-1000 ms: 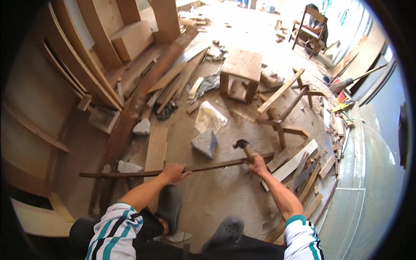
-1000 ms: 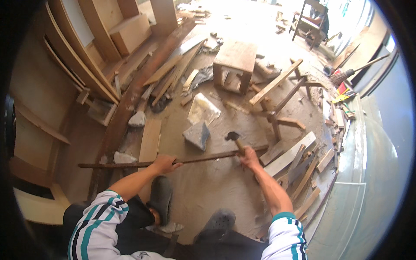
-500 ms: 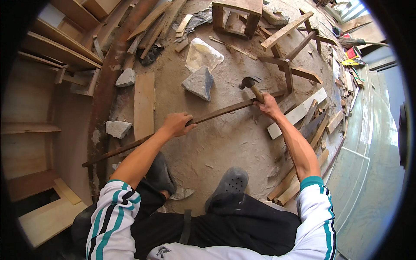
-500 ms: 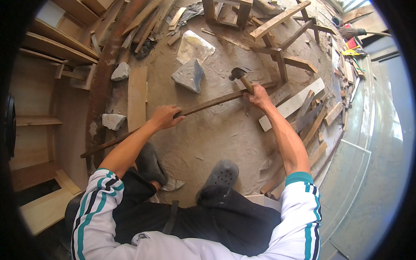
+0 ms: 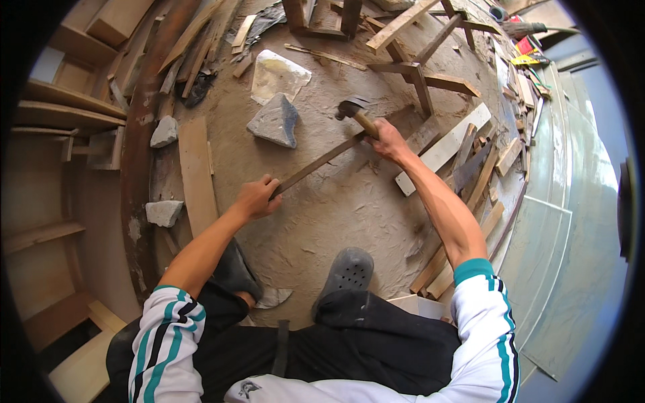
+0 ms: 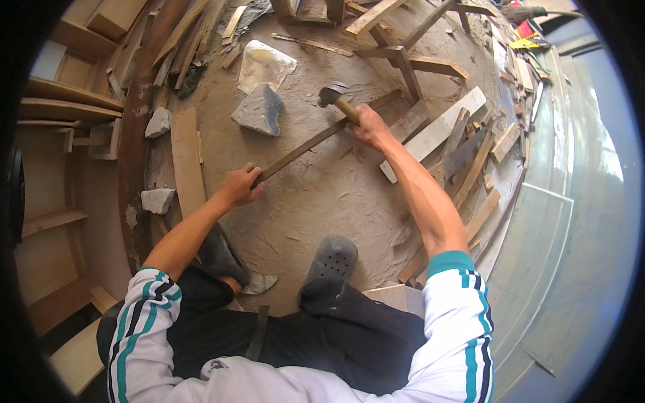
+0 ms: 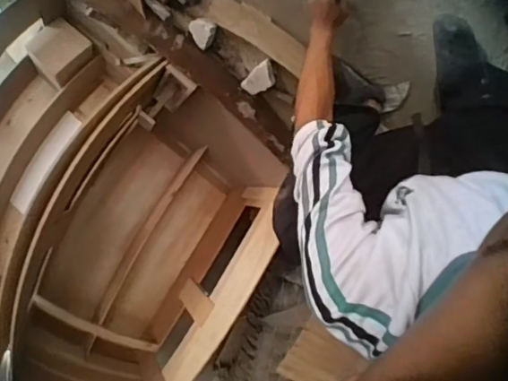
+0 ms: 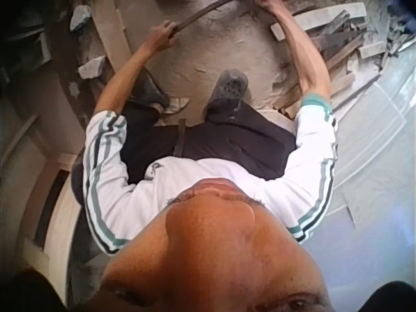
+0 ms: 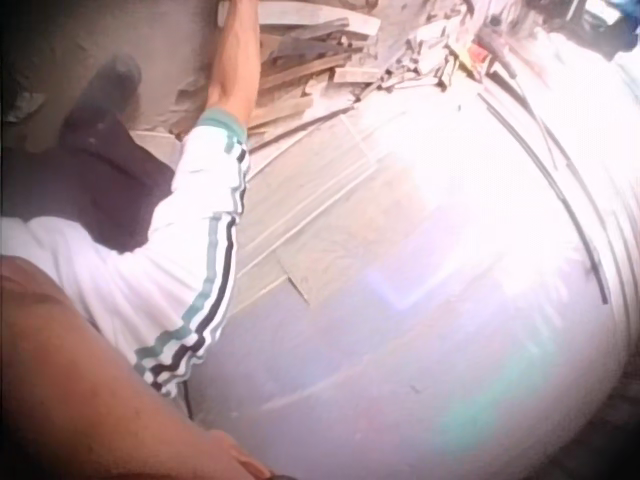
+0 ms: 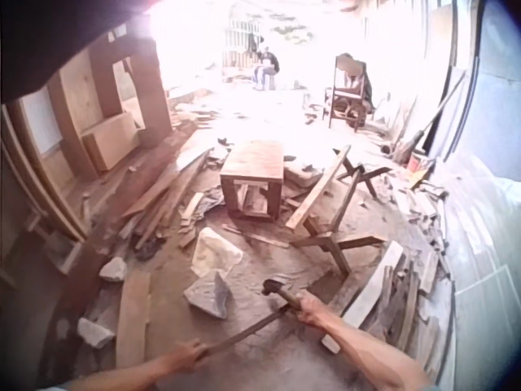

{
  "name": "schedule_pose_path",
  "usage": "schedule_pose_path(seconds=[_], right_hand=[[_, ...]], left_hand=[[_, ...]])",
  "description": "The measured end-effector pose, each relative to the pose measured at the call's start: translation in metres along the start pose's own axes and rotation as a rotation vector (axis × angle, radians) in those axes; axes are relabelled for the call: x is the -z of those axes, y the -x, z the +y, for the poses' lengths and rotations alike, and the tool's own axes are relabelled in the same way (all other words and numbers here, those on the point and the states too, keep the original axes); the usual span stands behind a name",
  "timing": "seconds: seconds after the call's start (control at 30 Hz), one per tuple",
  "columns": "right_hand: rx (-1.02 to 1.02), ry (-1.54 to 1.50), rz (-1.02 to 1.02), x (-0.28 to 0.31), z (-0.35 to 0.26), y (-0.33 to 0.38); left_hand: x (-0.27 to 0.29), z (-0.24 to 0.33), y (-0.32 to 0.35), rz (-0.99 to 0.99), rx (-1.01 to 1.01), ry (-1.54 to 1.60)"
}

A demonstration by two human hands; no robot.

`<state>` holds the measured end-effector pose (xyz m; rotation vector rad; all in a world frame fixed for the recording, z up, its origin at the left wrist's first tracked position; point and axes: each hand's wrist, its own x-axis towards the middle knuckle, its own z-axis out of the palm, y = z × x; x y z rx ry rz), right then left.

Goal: The person sits on the floor and uses a hand saw to cut a wooden plank, then assembles wooden pieces into a frame-like structure. They use a hammer to secure joints and adjust the frame's alignment.

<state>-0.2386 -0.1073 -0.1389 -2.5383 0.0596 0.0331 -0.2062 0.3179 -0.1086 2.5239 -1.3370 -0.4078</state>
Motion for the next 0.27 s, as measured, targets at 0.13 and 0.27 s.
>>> schedule_pose_path(seconds=[0.13,0.27], right_hand=[[0.021,0.044,-0.001,0.004,0.021,-0.017],[-0.012,0.122,0.003,0.014,0.040,-0.033]], left_hand=[[0.008,0.011,-0.018,0.008,0.019,0.008],[-0.007,0.020,-0.043,0.042,0.065,-0.032]])
